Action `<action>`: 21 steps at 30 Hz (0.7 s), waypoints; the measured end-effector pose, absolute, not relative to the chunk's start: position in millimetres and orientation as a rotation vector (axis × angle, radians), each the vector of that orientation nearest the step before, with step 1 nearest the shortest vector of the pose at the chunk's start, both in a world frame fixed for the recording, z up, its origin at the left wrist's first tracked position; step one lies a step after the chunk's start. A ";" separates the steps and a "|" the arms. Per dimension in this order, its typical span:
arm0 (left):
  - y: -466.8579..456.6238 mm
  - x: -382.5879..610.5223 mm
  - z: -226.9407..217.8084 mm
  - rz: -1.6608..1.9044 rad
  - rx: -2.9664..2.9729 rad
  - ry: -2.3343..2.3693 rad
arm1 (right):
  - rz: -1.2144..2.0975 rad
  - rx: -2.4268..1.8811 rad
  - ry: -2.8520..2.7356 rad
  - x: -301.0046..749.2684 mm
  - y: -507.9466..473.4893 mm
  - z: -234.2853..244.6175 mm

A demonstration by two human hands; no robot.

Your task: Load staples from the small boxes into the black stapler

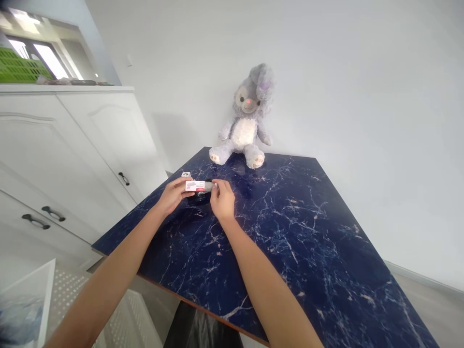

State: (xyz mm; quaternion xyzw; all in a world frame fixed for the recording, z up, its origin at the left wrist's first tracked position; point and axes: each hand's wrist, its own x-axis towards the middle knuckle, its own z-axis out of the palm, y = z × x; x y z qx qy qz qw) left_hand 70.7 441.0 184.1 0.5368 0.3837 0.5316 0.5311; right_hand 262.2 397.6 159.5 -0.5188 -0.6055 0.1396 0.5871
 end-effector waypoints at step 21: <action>445.3 62.4 181.2 1.307 1.304 0.878 | 0.362 -1.124 -1.540 264.7 411.9 147.8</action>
